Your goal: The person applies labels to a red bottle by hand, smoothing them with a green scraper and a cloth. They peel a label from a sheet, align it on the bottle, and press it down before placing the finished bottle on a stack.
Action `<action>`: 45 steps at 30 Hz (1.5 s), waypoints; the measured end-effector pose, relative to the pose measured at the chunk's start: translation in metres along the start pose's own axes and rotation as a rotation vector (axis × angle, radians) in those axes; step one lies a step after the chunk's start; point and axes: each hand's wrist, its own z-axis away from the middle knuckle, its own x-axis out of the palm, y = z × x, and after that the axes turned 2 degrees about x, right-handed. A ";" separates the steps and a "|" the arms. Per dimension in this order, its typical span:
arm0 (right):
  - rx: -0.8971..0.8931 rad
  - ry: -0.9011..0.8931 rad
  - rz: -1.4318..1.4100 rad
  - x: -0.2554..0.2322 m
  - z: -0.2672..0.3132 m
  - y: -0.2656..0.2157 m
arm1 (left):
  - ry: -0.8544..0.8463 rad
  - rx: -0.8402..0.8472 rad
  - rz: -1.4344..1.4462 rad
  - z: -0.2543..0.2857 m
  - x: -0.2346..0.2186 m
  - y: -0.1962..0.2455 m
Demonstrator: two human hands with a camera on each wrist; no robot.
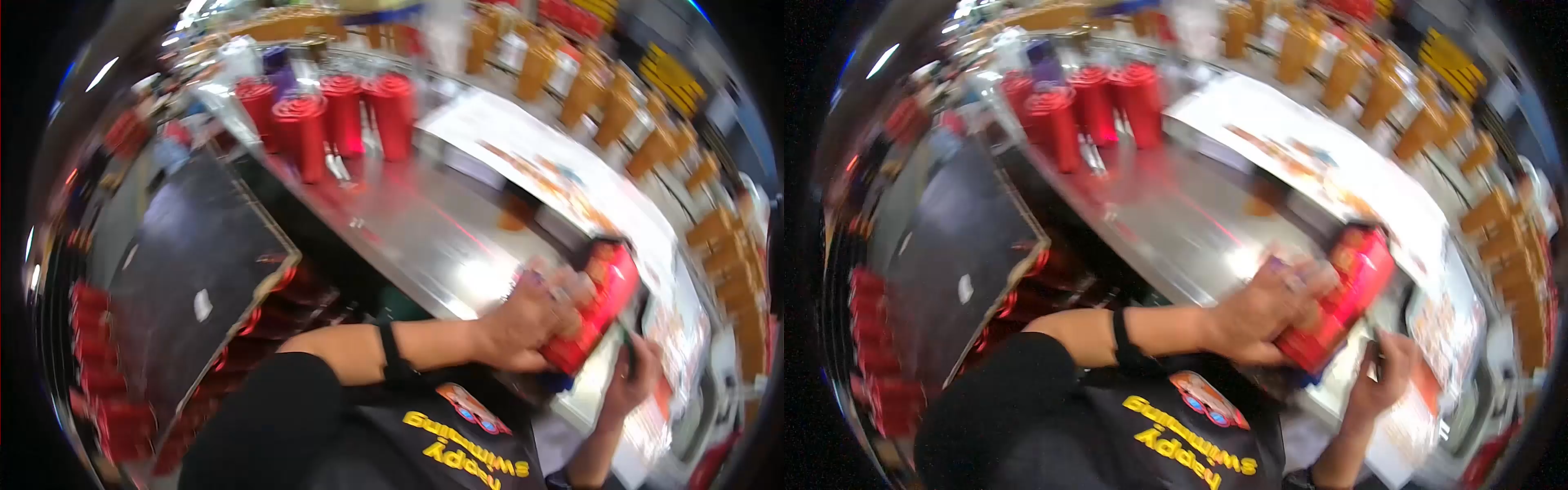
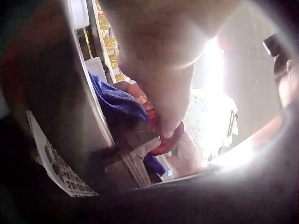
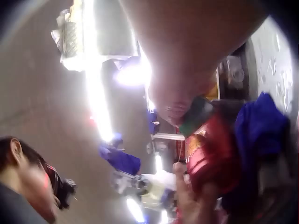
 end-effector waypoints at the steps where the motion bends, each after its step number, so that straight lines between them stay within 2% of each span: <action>1: -0.080 -0.099 -0.021 -0.008 0.008 -0.013 | -0.011 -0.055 0.045 0.002 -0.001 -0.001; 2: -0.141 -0.226 -0.124 -0.014 0.004 -0.028 | -0.121 -0.133 0.049 0.002 -0.002 -0.001; 3: -0.197 -0.353 -0.241 -0.019 -0.003 -0.034 | -0.044 -0.080 -0.038 0.009 0.006 -0.005; 5: -0.039 -0.366 -0.432 -0.024 -0.007 -0.022 | -0.019 -0.100 0.035 0.008 0.009 -0.006; 7: -0.032 -0.089 -0.123 -0.010 -0.005 -0.019 | -0.026 -0.082 0.044 0.004 -0.001 0.000; 9: -0.184 -0.259 -0.205 -0.015 0.000 -0.025 | -0.023 -0.039 0.005 -0.002 -0.007 0.003; 11: -0.106 -0.499 -0.518 -0.031 -0.008 -0.030 | -0.004 -0.030 0.001 -0.002 -0.005 0.004; 13: 0.023 -0.232 -0.307 -0.023 -0.007 -0.024 | 0.019 -0.032 0.034 -0.003 -0.003 0.004; 14: -0.027 -0.109 -0.152 -0.015 -0.007 -0.016 | 0.014 -0.056 0.041 0.000 0.000 0.004; 16: -0.105 -0.311 -0.329 -0.020 -0.007 -0.026 | 0.014 -0.098 0.044 0.004 0.005 0.000; 18: -0.123 -0.506 -0.532 -0.029 -0.011 -0.031 | -0.077 -0.139 0.015 0.005 0.003 -0.002; 19: -0.047 -0.404 -0.459 -0.028 -0.010 -0.029 | -0.123 -0.156 0.004 0.005 0.002 -0.002; 21: 0.103 -0.198 -0.305 -0.023 -0.006 -0.023 | -0.100 -0.110 -0.050 0.001 -0.005 0.004; 22: -0.057 -0.104 -0.138 -0.017 -0.005 -0.014 | -0.084 -0.085 -0.079 -0.001 -0.008 0.006; 23: -0.086 -0.128 -0.103 -0.016 0.000 -0.016 | -0.075 -0.092 -0.070 -0.002 -0.009 0.006; 25: -0.201 -0.278 -0.220 -0.019 -0.004 -0.025 | -0.061 -0.111 -0.050 -0.002 -0.011 0.005; 26: -0.146 -0.374 -0.396 -0.022 -0.007 -0.027 | -0.073 -0.153 -0.002 0.001 -0.006 0.002; 28: -0.061 -0.262 -0.319 -0.020 -0.009 -0.026 | -0.095 -0.235 0.091 0.004 0.004 -0.004; 29: -0.018 -0.204 -0.278 -0.020 -0.010 -0.026 | -0.113 -0.206 0.022 0.007 0.003 -0.005; 33: -0.015 -0.328 -0.422 -0.025 -0.012 -0.028 | -0.126 -0.101 -0.163 -0.009 -0.020 0.007; 34: 0.098 -0.335 -0.413 -0.029 -0.013 -0.032 | -0.116 -0.080 -0.187 -0.011 -0.022 0.008; 35: 0.109 -0.288 -0.380 -0.029 -0.014 -0.028 | -0.098 -0.114 -0.104 -0.009 -0.017 0.006; 37: 0.266 -0.242 -0.506 -0.024 -0.009 -0.013 | -0.061 -0.172 0.058 -0.005 -0.003 0.001; 40: 0.511 -0.253 -0.617 -0.027 -0.010 -0.011 | -0.059 -0.199 0.131 -0.002 0.001 0.001; 44: 0.687 -0.329 -0.692 -0.031 -0.026 -0.003 | -0.161 -0.107 -0.019 -0.008 -0.012 0.003; 45: 0.665 -0.376 -0.662 -0.032 -0.033 -0.001 | -0.165 -0.106 -0.013 -0.009 -0.013 0.003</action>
